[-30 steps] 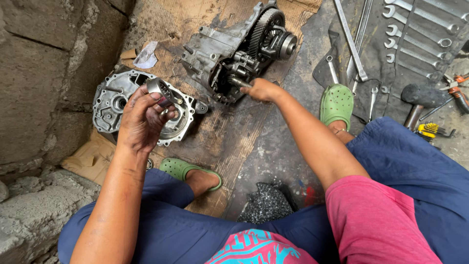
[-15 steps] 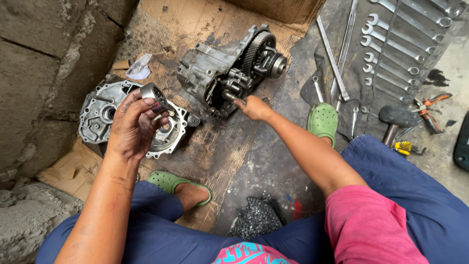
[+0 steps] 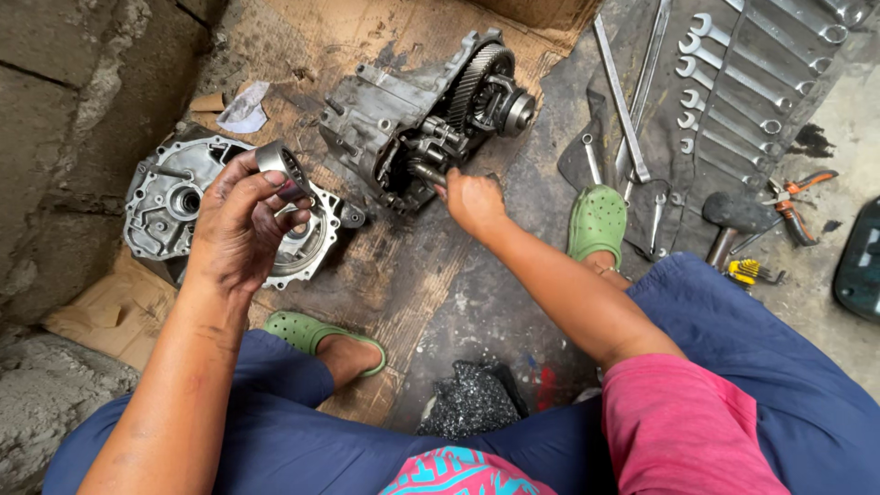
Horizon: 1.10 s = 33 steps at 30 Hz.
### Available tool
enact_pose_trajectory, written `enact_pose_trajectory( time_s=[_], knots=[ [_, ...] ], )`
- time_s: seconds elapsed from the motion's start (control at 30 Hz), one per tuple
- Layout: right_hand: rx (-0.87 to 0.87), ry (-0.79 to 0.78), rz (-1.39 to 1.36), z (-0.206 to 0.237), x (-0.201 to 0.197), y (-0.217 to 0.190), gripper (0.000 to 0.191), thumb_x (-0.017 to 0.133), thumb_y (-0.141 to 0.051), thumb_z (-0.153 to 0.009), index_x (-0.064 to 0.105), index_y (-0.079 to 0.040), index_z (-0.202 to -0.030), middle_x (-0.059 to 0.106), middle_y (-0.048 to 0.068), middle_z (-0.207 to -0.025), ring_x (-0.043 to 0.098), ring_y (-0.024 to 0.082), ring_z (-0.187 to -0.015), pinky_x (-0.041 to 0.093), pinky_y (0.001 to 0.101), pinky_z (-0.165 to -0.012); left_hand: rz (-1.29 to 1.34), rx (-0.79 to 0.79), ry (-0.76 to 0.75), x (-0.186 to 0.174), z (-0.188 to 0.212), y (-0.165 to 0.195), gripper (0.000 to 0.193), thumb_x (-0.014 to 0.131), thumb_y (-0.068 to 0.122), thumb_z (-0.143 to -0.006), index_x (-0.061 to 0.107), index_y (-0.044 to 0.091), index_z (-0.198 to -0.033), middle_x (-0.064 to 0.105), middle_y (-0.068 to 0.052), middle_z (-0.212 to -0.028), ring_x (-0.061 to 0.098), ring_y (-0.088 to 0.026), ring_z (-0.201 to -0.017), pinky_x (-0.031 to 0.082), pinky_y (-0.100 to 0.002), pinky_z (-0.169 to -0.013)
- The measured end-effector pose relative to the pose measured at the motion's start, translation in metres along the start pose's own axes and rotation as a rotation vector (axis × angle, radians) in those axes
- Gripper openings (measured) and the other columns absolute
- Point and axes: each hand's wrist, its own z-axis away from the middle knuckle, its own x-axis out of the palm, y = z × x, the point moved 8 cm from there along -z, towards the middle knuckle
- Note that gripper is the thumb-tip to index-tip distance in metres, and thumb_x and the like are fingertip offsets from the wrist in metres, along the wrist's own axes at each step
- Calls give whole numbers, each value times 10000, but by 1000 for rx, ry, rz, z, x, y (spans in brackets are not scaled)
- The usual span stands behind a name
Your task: The person assembles internal components of a motorcycle engine. They insert a shaft into the engine casing, then handle and install gears and bearings into the crankcase, aligning them with the shafts.
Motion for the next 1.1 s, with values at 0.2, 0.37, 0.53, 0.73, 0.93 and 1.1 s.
enact_pose_trajectory(
  time_s=[0.2, 0.37, 0.53, 0.73, 0.93, 1.1],
  knots=[
    [-157, -128, -335, -25, 17, 16, 492, 652, -517, -1041, 682, -40, -926, 700, 143, -739, 661, 284, -619, 539, 421, -573, 19, 17, -29, -4, 7, 2, 249, 677, 110, -979, 594, 46, -1205, 664, -64, -964, 673, -186, -863, 590, -343, -762],
    [608, -966, -1474, 1, 69, 25, 397, 523, -495, -1074, 577, -149, -887, 385, -100, -612, 305, 19, -466, 217, 197, -385, 39, 7, -14, -11, 14, 1, 237, 671, 106, -977, 601, 42, -1194, 666, -57, -968, 671, -176, -870, 588, -345, -766],
    [514, -757, -1137, -10, 69, 34, 466, 522, -533, -1054, 554, -119, -840, 363, -56, -580, 286, 82, -440, 225, 276, -371, 38, 25, -19, -12, 12, 3, 248, 673, 96, -978, 604, 39, -1209, 665, -63, -990, 657, -170, -873, 581, -354, -767],
    [-149, -106, -310, -26, 27, 15, 519, 561, -506, -1071, 679, -31, -896, 684, 234, -711, 653, 406, -627, 526, 512, -589, 15, 13, -20, -10, 7, 0, 257, 685, 111, -973, 594, 46, -1205, 656, -72, -973, 670, -196, -862, 580, -357, -761],
    [-54, 31, -7, -4, 5, 2, 431, 589, -432, -1022, 633, -7, -963, 691, 246, -713, 680, 454, -621, 547, 576, -594, -33, -8, 10, -8, 1, -5, 261, 678, 108, -965, 597, 60, -1208, 664, -73, -973, 676, -201, -851, 579, -344, -759],
    [-58, 53, 31, -1, -16, -7, 418, 622, -435, -967, 646, -19, -994, 699, 238, -697, 686, 458, -618, 547, 580, -599, -24, -18, 9, -8, 4, -5, 271, 673, 107, -970, 597, 45, -1223, 678, -74, -992, 684, -193, -853, 586, -341, -749]
  ],
)
